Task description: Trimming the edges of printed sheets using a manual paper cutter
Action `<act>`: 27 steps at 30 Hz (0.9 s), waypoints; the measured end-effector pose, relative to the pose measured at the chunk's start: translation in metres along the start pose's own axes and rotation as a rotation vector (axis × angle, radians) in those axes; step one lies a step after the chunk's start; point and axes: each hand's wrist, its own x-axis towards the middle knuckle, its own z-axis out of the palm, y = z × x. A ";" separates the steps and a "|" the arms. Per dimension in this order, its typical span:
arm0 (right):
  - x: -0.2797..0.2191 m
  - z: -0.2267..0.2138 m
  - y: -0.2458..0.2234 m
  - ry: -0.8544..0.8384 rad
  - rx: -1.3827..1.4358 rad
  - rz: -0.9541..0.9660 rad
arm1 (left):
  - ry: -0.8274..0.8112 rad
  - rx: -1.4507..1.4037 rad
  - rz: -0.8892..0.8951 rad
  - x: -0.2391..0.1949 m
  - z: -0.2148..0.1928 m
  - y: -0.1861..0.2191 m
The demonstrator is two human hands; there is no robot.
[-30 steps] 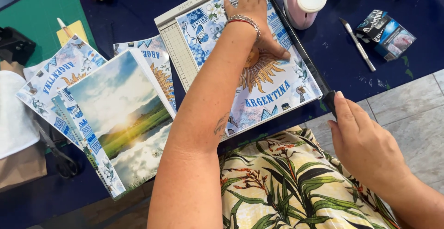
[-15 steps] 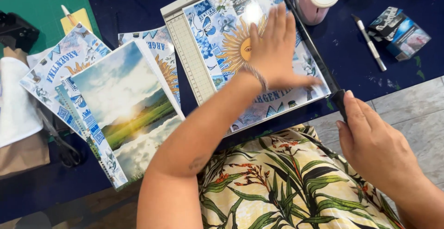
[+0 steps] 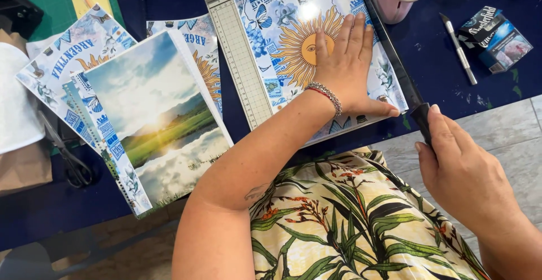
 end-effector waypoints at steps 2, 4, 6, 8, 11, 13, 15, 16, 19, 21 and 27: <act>-0.001 0.001 0.001 0.003 0.000 -0.005 | 0.005 -0.005 0.001 0.001 0.003 0.000; 0.000 0.002 0.001 0.006 0.001 -0.011 | 0.009 -0.008 0.002 0.001 0.004 0.000; 0.000 0.003 0.001 0.014 -0.015 -0.010 | 0.011 0.009 0.002 0.001 0.004 0.000; -0.001 0.005 0.002 0.033 -0.010 -0.015 | 0.018 0.007 0.000 0.001 0.006 0.001; -0.003 0.012 0.004 0.047 0.024 -0.019 | 0.026 -0.002 -0.006 0.001 0.005 0.001; -0.005 0.021 0.007 0.037 0.051 -0.014 | 0.023 -0.013 -0.007 0.000 0.004 0.001; -0.009 0.032 0.011 0.110 0.071 -0.036 | 0.001 -0.012 -0.010 0.000 0.002 0.001; -0.011 0.036 0.012 0.106 0.071 -0.036 | -0.002 -0.015 -0.010 0.000 0.004 0.002; -0.013 0.048 0.015 0.116 0.085 -0.025 | 0.035 -0.010 -0.014 0.000 0.005 0.000; -0.015 0.051 0.016 0.157 0.101 -0.027 | 0.000 -0.013 -0.001 -0.002 0.001 0.000; -0.013 0.057 0.017 0.162 0.237 -0.006 | -0.015 -0.028 -0.011 -0.005 -0.003 0.000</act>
